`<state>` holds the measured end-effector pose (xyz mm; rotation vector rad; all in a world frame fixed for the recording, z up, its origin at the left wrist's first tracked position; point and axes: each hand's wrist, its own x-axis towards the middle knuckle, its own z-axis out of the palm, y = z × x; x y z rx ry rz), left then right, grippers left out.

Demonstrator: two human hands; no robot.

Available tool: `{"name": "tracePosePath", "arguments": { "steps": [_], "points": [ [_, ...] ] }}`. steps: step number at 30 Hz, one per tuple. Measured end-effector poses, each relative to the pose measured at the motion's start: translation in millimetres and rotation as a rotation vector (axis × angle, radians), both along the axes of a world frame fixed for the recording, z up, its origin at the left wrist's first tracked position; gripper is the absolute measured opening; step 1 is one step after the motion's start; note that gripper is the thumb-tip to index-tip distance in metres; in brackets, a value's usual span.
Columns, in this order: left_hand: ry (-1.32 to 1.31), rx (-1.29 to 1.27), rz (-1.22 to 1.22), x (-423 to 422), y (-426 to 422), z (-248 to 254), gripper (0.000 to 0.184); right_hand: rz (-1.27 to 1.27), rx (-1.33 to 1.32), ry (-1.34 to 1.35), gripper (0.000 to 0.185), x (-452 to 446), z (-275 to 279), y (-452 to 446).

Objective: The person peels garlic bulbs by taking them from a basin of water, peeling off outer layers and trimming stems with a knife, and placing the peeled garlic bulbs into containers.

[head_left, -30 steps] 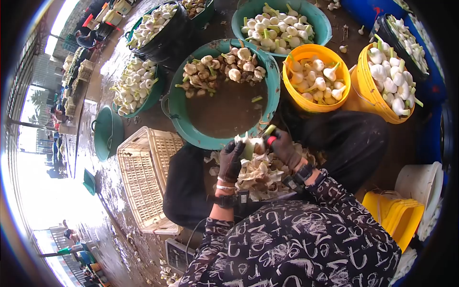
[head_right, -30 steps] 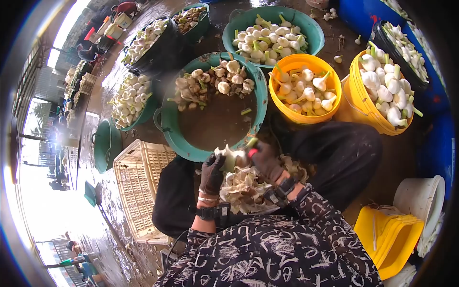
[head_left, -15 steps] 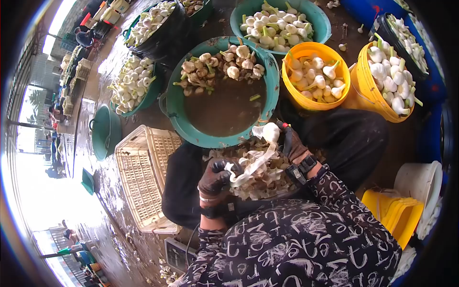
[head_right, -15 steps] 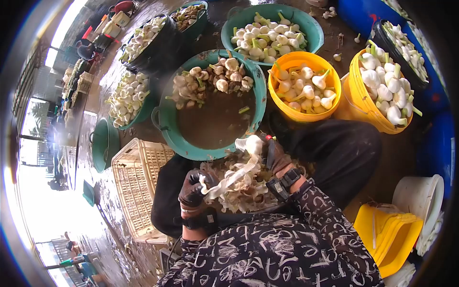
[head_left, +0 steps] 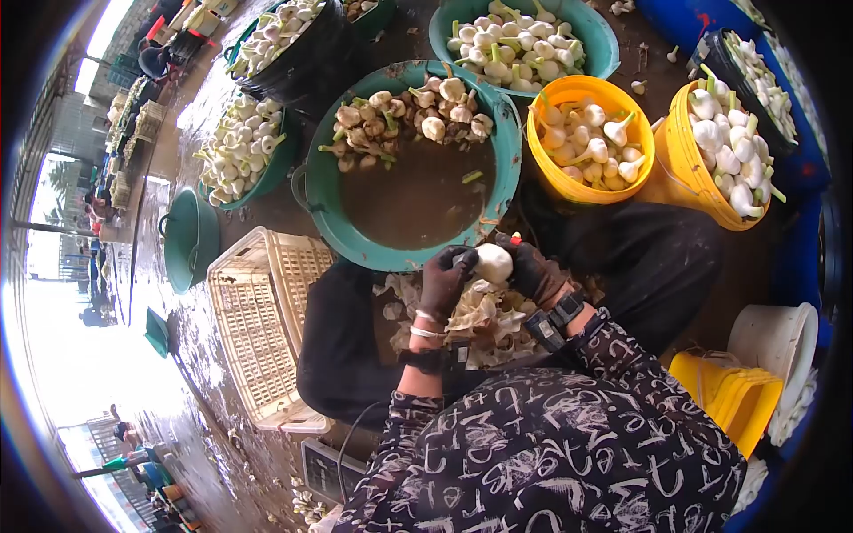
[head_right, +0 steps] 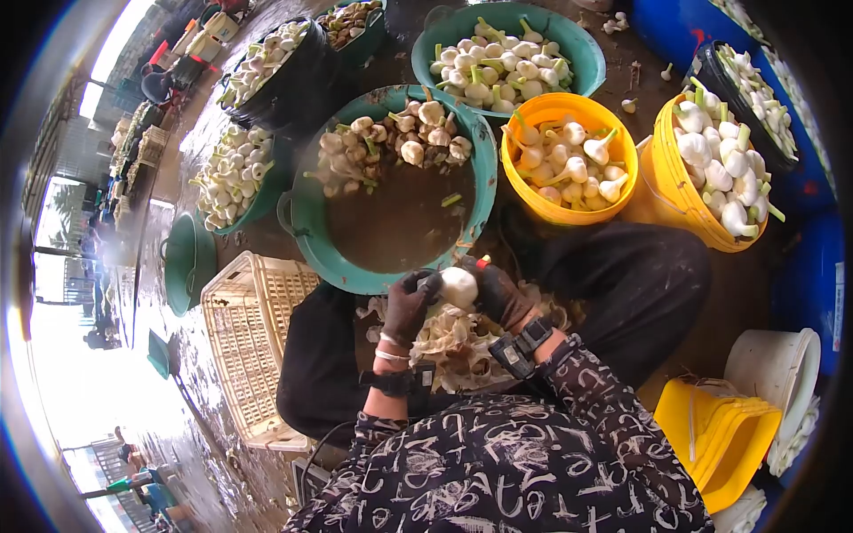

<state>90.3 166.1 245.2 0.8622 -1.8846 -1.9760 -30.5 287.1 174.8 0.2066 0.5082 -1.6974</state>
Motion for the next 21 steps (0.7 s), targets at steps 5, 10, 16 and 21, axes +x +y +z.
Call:
{"name": "tracePosePath", "arguments": {
  "steps": [5, 10, 16, 21],
  "points": [
    [0.157, 0.43, -0.169, 18.7, 10.0, 33.5, 0.019, -0.033, 0.157, 0.719, 0.026, -6.9, -0.2, 16.1],
    [0.035, 0.147, -0.24, 18.6, 4.7, 49.4, 0.028, -0.09, 0.026, 0.736, 0.021, -4.0, 14.5, 13.8],
    [0.008, -0.149, -0.087, -7.1, 8.9, 15.7, 0.026, 0.023, 0.058, 1.336, 0.026, 1.7, 33.7, 12.3],
    [0.043, 0.2, -0.246, 9.0, 24.1, 46.4, 0.016, 0.104, 0.206, 0.842, 0.025, 6.6, 38.8, 18.8]
  ]
}}
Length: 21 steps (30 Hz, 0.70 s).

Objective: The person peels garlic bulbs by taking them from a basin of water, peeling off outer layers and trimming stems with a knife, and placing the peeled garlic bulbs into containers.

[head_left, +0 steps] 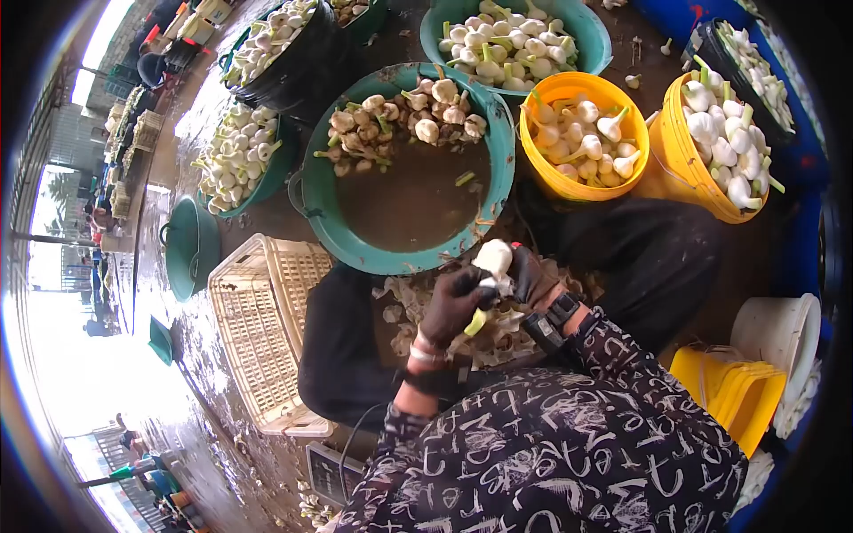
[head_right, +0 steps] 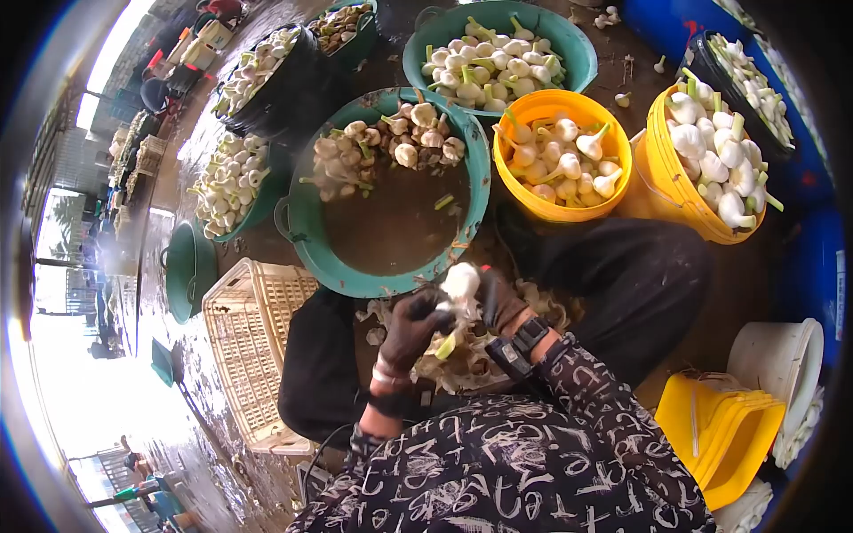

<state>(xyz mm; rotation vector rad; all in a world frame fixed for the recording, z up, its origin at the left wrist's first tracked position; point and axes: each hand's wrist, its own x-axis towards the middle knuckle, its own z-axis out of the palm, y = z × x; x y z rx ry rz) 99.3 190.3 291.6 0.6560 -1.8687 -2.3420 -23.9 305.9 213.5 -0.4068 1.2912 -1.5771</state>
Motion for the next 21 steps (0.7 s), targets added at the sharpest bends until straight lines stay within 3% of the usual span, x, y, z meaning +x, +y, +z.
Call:
{"name": "tracePosePath", "arguments": {
  "steps": [1, 5, 6, 7, 9, 11, 13, 14, 18, 21],
  "points": [
    [0.035, 0.019, -0.053, 7.5, -0.6, 12.2, 0.017, -0.239, -0.298, -0.687, 0.032, 2.8, -17.8, 2.1],
    [-0.065, 0.052, -0.23, 24.8, -17.6, 17.1, 0.029, -0.004, -0.247, 0.532, 0.03, -11.8, 18.0, 1.0],
    [-0.034, -0.192, -0.09, 23.8, -21.3, -0.6, 0.033, -0.1, -0.311, 0.696, 0.035, -12.7, 8.2, -5.7],
    [-0.005, -0.432, 0.05, 20.1, -22.5, -8.1, 0.037, -0.102, -0.313, 0.699, 0.035, -13.3, 14.2, -6.8],
    [-0.04, -0.362, 0.129, 11.2, -20.8, -17.5, 0.04, 0.004, -0.263, 0.58, 0.035, -10.4, 24.6, -5.1],
    [0.071, -0.221, 0.107, -0.5, -12.2, -24.5, 0.044, -0.01, -0.266, 0.607, 0.033, -6.5, 15.6, -5.6],
    [0.056, -0.259, 0.094, -7.9, -4.0, -30.1, 0.042, 0.073, -0.344, 0.713, 0.032, -5.8, -3.4, -6.8],
    [0.038, -0.265, 0.091, -10.0, -0.4, -28.4, 0.041, 0.063, -0.296, 0.534, 0.028, -3.5, -21.3, -6.9],
    [-0.058, -0.383, 0.176, -8.1, 7.5, -33.3, 0.032, 0.001, -0.227, 0.274, 0.02, 0.6, -44.9, -10.7],
    [-0.089, -0.365, 0.26, -6.7, 11.4, -35.4, 0.024, -0.028, -0.172, 0.108, 0.043, 3.3, -27.6, -10.8]
  ]
}}
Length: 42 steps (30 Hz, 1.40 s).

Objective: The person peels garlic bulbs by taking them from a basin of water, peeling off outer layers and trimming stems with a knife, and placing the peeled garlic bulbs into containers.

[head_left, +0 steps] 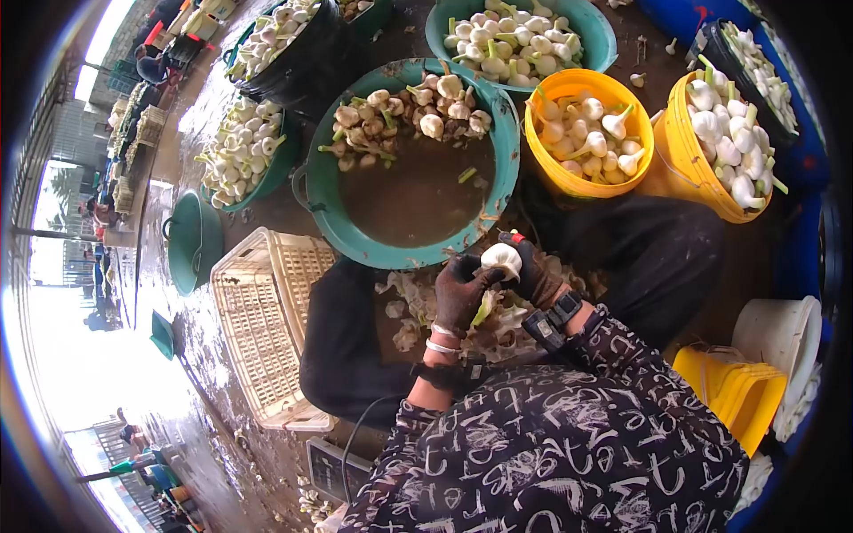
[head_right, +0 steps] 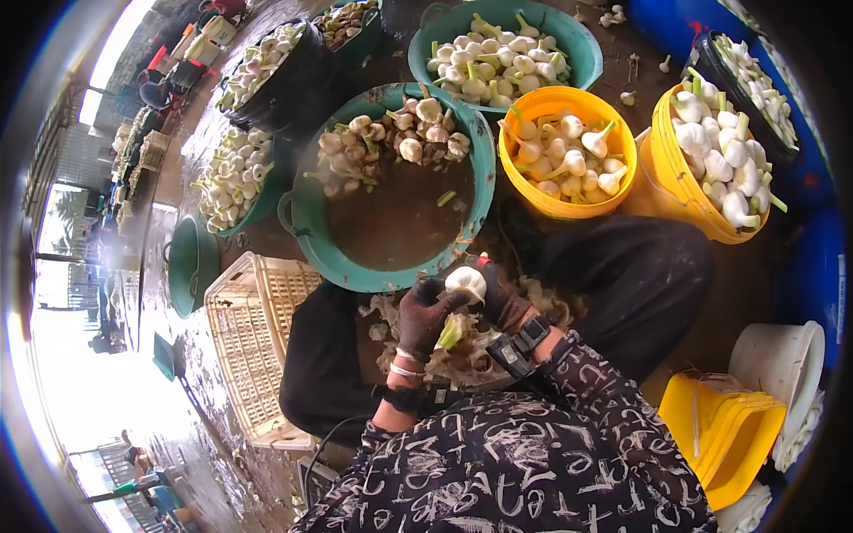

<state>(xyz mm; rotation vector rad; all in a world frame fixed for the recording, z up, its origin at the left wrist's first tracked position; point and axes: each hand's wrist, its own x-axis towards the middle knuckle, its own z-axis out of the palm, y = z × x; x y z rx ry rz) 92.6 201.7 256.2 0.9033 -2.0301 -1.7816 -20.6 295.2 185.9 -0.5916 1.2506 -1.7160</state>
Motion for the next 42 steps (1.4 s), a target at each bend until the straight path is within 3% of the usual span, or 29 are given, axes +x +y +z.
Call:
{"name": "tracePosePath", "arguments": {
  "steps": [2, 3, 5, 6, 8, 9, 12, 14, 15, 17, 22, 24, 25, 27, 28, 30, 31, 32, 33, 34, 35, 36, 39, 41, 42],
  "points": [
    [-0.002, 0.006, 0.029, -1.0, 2.1, 1.1, 0.021, -0.068, 0.035, -0.54, 0.032, -0.1, 9.4, -0.1],
    [-0.006, 0.108, 0.053, -1.3, 4.0, 1.0, 0.02, -0.069, 0.035, -0.541, 0.032, -0.5, 10.4, 0.7],
    [-0.011, 0.21, 0.073, -3.7, 6.5, 2.2, 0.02, -0.035, 0.092, -0.006, 0.026, -2.6, 13.0, 2.5],
    [0.057, 0.259, 0.129, -5.6, 8.2, 3.9, 0.018, -0.037, 0.094, -0.006, 0.026, -2.4, 22.2, 5.0],
    [0.126, 0.308, 0.185, -8.6, 8.8, 7.8, 0.015, -0.119, -0.022, 0.592, 0.048, -1.4, 44.1, 10.2],
    [0.083, 0.338, 0.171, -8.6, 6.6, 10.4, 0.015, -0.119, -0.021, 0.593, 0.048, -2.2, 42.0, 11.4],
    [0.011, 0.322, 0.135, -5.9, 1.6, 9.0, 0.014, -0.144, -0.072, 0.86, 0.071, -3.2, 31.9, 13.2],
    [-0.022, 0.28, 0.112, -4.2, 1.3, 6.5, 0.014, -0.168, -0.024, 0.741, 0.047, 0.9, 26.4, 14.5],
    [-0.017, 0.247, 0.119, -3.9, 1.9, 6.0, 0.014, -0.169, -0.023, 0.742, 0.047, 1.0, 19.5, 13.2],
    [-0.01, 0.212, 0.128, -3.5, 5.0, 5.9, 0.014, -0.016, -0.003, 0.125, 0.031, 1.4, 0.9, 7.4],
    [0.091, 0.162, 0.232, -3.9, 13.9, 6.5, 0.012, -0.015, -0.01, -0.05, 0.035, 2.7, -9.6, 0.8],
    [0.038, 0.198, 0.162, -0.2, 7.2, 3.0, 0.012, 0.0, -0.042, -0.083, 0.032, 2.9, -0.9, 4.7],
    [-0.012, 0.233, 0.092, 0.8, 4.3, 2.8, 0.012, -0.009, -0.052, 0.228, 0.03, 2.1, 14.5, 7.3],
    [-0.01, 0.193, 0.068, 0.7, 5.9, 8.7, 0.011, -0.018, -0.063, 0.538, 0.028, 5.1, 34.0, 9.2],
    [-0.006, 0.156, 0.041, -0.6, 8.1, 14.4, 0.011, -0.061, 0.053, 0.623, 0.027, 9.0, 39.9, 10.3],
    [0.048, 0.438, -0.14, 4.1, 24.8, 33.6, 0.011, -0.109, 0.173, 0.71, 0.027, 7.9, 24.8, 10.8],
    [0.085, 0.279, -0.286, 6.8, 32.2, 35.8, 0.012, -0.141, 0.059, 0.35, 0.03, 6.2, 4.8, 6.1],
    [0.084, 0.279, -0.283, 7.8, 28.9, 40.4, 0.012, -0.083, -0.09, -0.056, 0.032, 5.3, -14.3, 7.1],
    [-0.092, 0.358, -0.314, 9.3, 22.4, 49.1, 0.013, -0.063, -0.203, -0.473, 0.036, 4.3, -23.6, 6.4],
    [-0.268, 0.436, -0.346, 10.1, 19.6, 53.4, 0.013, -0.06, -0.201, -0.474, 0.036, 4.5, -31.0, 5.7],
    [-0.115, 0.031, -0.247, 15.5, 17.1, 22.4, 0.014, -0.063, -0.138, -0.438, 0.038, 4.4, -38.3, 3.0],
    [0.01, -0.11, -0.068, 9.9, 17.5, 24.6, 0.016, -0.066, -0.108, -0.42, 0.04, 4.1, -40.1, 3.1],
    [-0.06, -0.255, 0.069, 2.0, 7.5, 23.8, 0.018, -0.053, 0.063, -0.393, 0.04, 7.5, -41.5, 8.0],
    [-0.286, -0.615, -0.02, -3.4, 6.7, 16.2, 0.02, -0.163, 0.129, -0.759, 0.039, 13.7, -17.4, -1.2],
    [-0.285, -0.616, -0.019, -3.5, 4.0, 10.5, 0.02, -0.162, 0.129, -0.758, 0.039, 13.7, -22.0, 1.2]
  ]
}}
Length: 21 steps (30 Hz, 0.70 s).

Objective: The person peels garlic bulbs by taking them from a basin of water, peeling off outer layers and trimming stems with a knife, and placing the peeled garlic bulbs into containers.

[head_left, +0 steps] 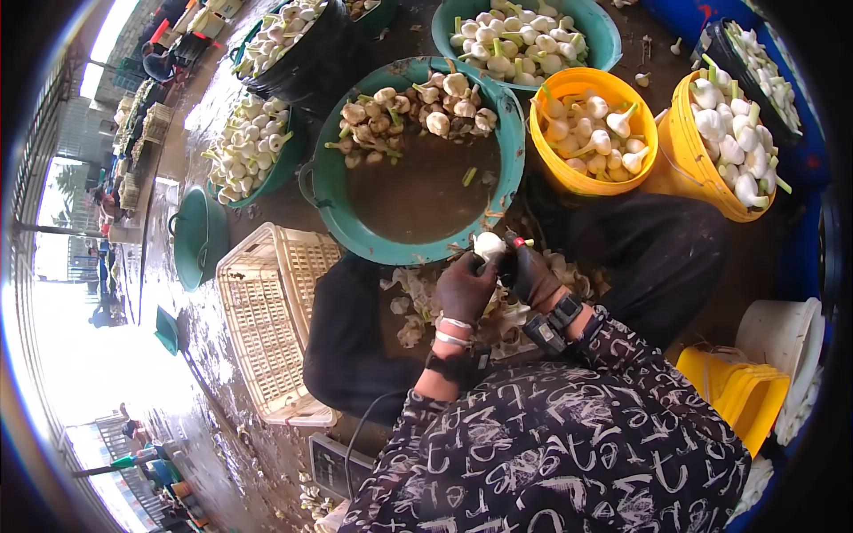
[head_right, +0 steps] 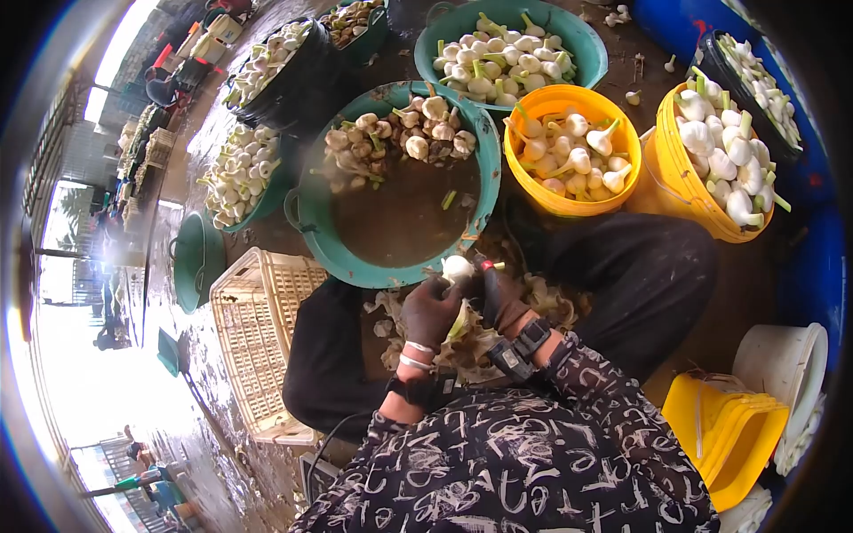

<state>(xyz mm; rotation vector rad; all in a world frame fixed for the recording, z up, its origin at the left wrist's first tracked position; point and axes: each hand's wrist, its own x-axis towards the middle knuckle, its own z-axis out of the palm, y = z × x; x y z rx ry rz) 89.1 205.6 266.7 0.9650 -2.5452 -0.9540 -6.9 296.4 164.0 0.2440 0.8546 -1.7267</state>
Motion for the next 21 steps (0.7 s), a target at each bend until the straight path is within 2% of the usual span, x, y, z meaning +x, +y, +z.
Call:
{"name": "tracePosePath", "arguments": {
  "steps": [1, 2, 3, 4, 5, 7, 8, 9, 10, 11, 12, 14, 16, 17, 18, 20, 21],
  "points": [
    [0.06, 0.179, 0.009, -0.9, -3.6, -5.1, 0.022, 0.079, -0.018, 0.236, 0.036, -1.6, -4.1, 3.7],
    [0.121, 0.358, 0.014, -1.8, -6.7, -10.3, 0.025, 0.12, -0.025, 0.355, 0.035, -2.3, -8.6, 5.5],
    [0.17, 0.914, 0.027, 0.5, -8.8, -9.4, 0.028, 0.154, -0.03, 0.476, 0.034, -3.2, -5.0, 6.0],
    [0.169, 0.916, 0.027, 10.0, -10.7, -23.1, 0.028, 0.073, -0.106, 0.568, 0.026, 0.8, 18.6, 1.2],
    [0.426, 0.954, 0.149, 25.1, -13.6, -48.7, 0.026, 0.03, -0.143, 0.613, 0.023, 0.7, 22.3, 0.1],
    [0.711, 1.18, 0.133, 37.3, -20.2, -26.1, 0.019, 0.005, -0.197, 0.724, 0.023, -2.4, 19.9, -0.8],
    [0.848, 1.296, 0.117, 43.3, -23.3, -13.9, 0.017, -0.012, -0.344, 0.341, 0.027, -4.2, 14.3, -0.7],
    [0.614, 1.224, 0.096, 39.9, -29.4, 12.4, 0.017, -0.055, -0.435, -0.056, 0.031, -5.9, 16.3, -1.7],
    [0.386, 1.142, 0.077, 37.9, -36.2, 25.8, 0.016, -0.048, -0.437, -0.058, 0.031, -5.6, 28.7, -0.8],
    [0.175, 1.034, 0.12, 29.3, -37.7, 26.5, 0.019, 0.007, -0.296, 0.58, 0.031, -5.8, 41.4, 1.0],
    [0.159, 0.976, 0.082, 27.8, -38.6, 20.2, 0.028, 0.061, -0.127, 1.211, 0.032, -5.8, 51.7, 2.9],
    [0.291, 1.106, 0.227, 23.0, -26.7, 8.2, 0.034, 0.057, -0.083, 1.288, 0.033, -2.3, 56.7, 3.3],
    [0.29, 1.1, 0.136, 17.8, -18.8, -1.6, 0.042, 0.018, -0.173, 1.068, 0.03, 2.9, 51.3, -1.3],
    [0.297, 0.99, 0.092, 12.7, -12.4, -12.0, 0.039, -0.006, -0.226, 1.082, 0.032, 2.5, 42.1, -4.2],
    [0.301, 0.991, 0.093, 12.1, -11.5, -13.3, 0.039, -0.029, -0.28, 1.095, 0.037, 2.1, 32.4, -6.8],
    [0.119, 0.944, 0.096, 11.5, -10.5, -14.2, 0.034, 0.071, -0.276, -0.191, 0.035, -4.5, 8.1, -0.6],
    [0.119, 0.944, 0.095, 12.2, -10.4, -13.0, 0.034, 0.07, -0.276, -0.191, 0.035, -5.2, 14.4, -0.8]
  ]
}}
